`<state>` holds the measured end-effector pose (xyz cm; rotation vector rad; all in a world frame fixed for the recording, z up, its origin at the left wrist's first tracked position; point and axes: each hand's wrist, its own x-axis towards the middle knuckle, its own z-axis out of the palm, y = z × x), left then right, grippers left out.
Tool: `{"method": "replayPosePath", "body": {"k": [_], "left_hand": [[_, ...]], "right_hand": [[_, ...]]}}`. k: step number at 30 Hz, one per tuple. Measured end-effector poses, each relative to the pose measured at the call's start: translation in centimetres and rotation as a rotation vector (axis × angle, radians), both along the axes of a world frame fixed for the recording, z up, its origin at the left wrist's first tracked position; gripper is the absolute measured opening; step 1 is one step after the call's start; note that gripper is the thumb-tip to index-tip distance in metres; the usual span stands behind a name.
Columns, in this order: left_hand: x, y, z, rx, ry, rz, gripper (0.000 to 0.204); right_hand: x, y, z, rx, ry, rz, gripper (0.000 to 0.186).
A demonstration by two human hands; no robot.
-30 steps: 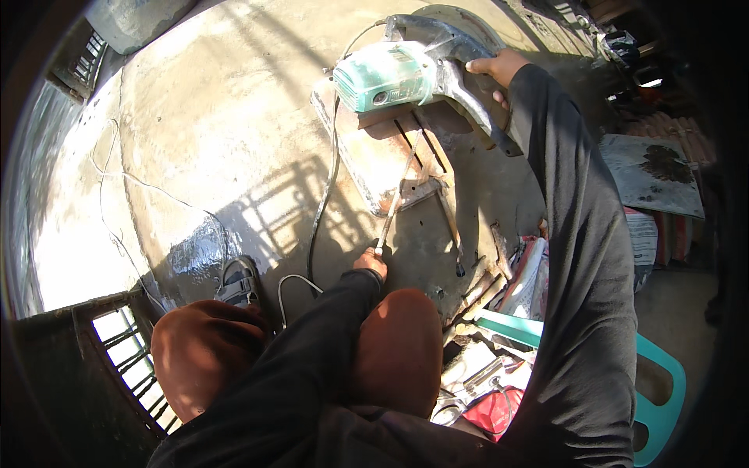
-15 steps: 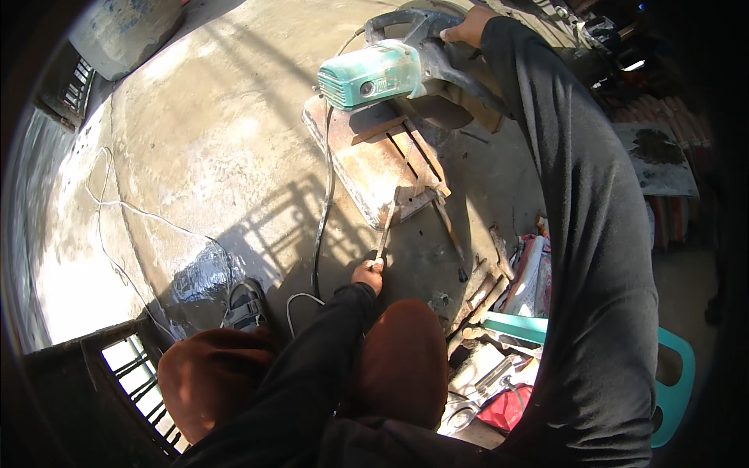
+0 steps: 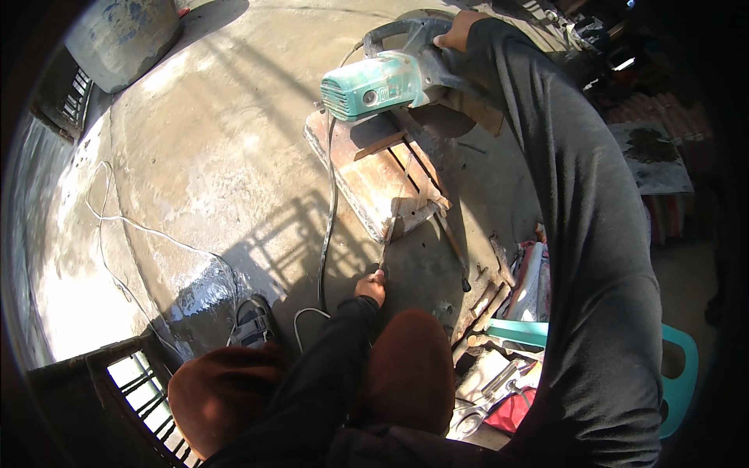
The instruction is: The person uses a handheld angle grinder to cut a metal bar clamped on a small workbench. They position the bar, start the grinder, and cut through the metal, producing sparks. The person then repositions the bar and continues cutting.
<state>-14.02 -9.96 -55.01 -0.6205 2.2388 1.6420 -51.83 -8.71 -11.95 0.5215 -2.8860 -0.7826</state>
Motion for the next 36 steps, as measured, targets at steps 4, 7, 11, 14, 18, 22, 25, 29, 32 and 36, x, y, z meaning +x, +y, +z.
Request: {"method": "replayPosePath", "body": {"k": [4,7,11,14,18,22,25,29,32,36], "left_hand": [[0.3,0.1,1.6,0.053,-0.073,0.07,0.041],[0.5,0.4,2.2,-0.011,-0.117,0.086,0.041],[0.7,0.2,2.8,0.058,-0.152,0.102,0.04],[0.7,-0.2,3.0,0.112,-0.166,0.053,0.04],[1.0,-0.2,1.8,0.151,-0.135,0.044,0.039],[1.1,-0.2,0.5,0.377,-0.185,-0.01,0.038],[0.8,-0.7,1.5,0.451,-0.279,-0.089,0.04],[0.9,-2.1,5.4,0.278,-0.346,-0.189,0.043],[1.8,-5.3,8.9,-0.056,-0.144,-0.175,0.044],[2.6,-13.4,15.5,-0.099,-0.349,-0.13,0.047]], "right_hand": [[1.7,-0.6,0.4,0.016,0.065,0.002,0.064],[5.1,-1.5,1.8,-0.019,0.155,-0.085,0.059],[11.2,-1.7,0.9,-0.41,0.479,0.379,0.048],[19.2,1.6,-7.2,-0.805,0.213,0.567,0.022],[27.2,5.3,-22.5,-1.034,-0.363,-0.52,0.043],[30.3,7.7,-33.3,-1.096,-0.618,-0.761,0.043],[31.4,7.5,-38.1,-1.536,-0.744,-1.053,0.031],[32.5,7.8,-39.8,-1.755,-0.501,-1.252,0.014],[33.4,8.7,-36.8,-1.443,-0.272,-1.132,0.016],[35.2,10.2,-27.6,-1.087,-0.299,-0.991,0.024]]}}
